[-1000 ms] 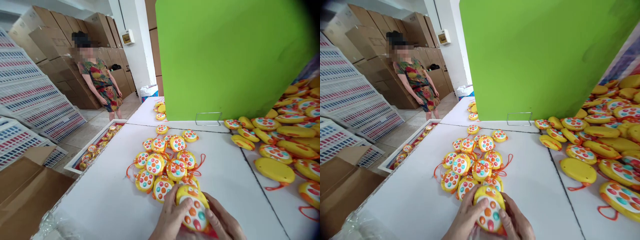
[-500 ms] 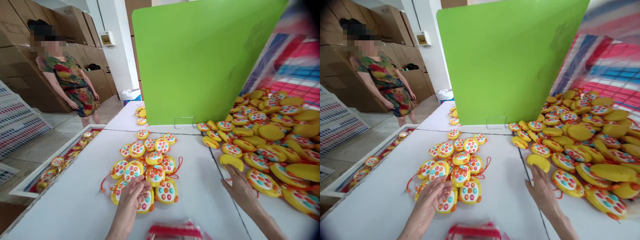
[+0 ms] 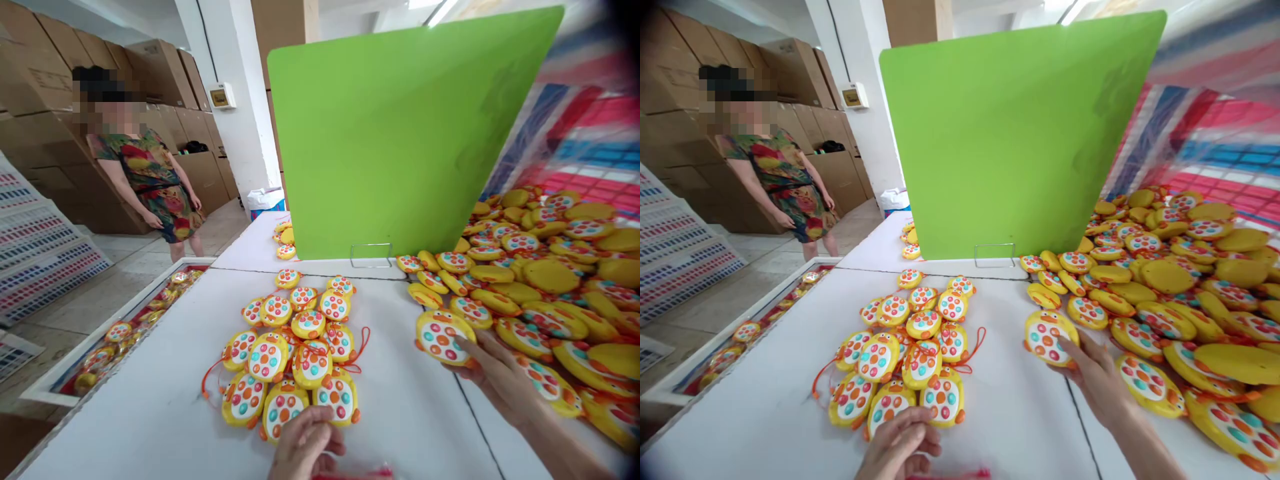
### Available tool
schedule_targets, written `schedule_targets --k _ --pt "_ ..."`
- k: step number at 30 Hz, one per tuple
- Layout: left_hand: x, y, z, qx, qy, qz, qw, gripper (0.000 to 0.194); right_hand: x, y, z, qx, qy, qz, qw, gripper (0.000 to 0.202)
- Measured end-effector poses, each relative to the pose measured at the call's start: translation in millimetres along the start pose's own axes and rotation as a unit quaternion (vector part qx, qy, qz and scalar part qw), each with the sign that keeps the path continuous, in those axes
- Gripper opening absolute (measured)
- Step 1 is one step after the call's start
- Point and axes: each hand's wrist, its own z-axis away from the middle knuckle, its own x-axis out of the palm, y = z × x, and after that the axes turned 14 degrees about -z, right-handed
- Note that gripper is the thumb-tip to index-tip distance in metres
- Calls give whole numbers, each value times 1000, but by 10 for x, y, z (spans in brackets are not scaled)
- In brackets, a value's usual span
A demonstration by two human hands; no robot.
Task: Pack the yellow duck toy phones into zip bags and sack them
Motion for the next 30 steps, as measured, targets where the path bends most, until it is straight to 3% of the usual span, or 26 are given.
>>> schedule_targets --k 3,6,7,9,11,13,17,22,27,29,30 --pt "269 -7 34 1 -53 9 999 49 425 -183 441 80 -38 -154 984 36" --pt "436 82 43 25 -62 18 998 57 812 -285 835 178 -44 -353 917 37" --pt "461 120 40 41 -65 17 997 61 903 -293 940 198 -58 -382 901 37" --pt "471 184 31 76 -70 0 995 64 1019 -276 1102 206 -110 -369 900 38" --pt "436 211 26 101 -71 -25 992 60 1063 -236 1203 202 -144 -319 915 45" --pt "376 203 28 110 -59 -40 991 52 1062 -208 1259 209 -141 -290 923 50" --pt "273 185 66 116 -62 -32 991 49 1023 -234 1317 253 -148 -303 907 51" --pt "271 213 131 135 -87 -16 987 53 1013 -307 1351 210 -161 -257 929 50" --pt "236 130 237 143 -108 -72 981 53 1050 -283 1325 257 -205 -258 908 55" --pt "110 41 313 151 -75 -136 976 60 1046 -192 1278 257 -186 -238 918 54" --pt "15 -19 357 159 -33 -186 969 61 1034 -129 1237 246 -166 -217 930 53"
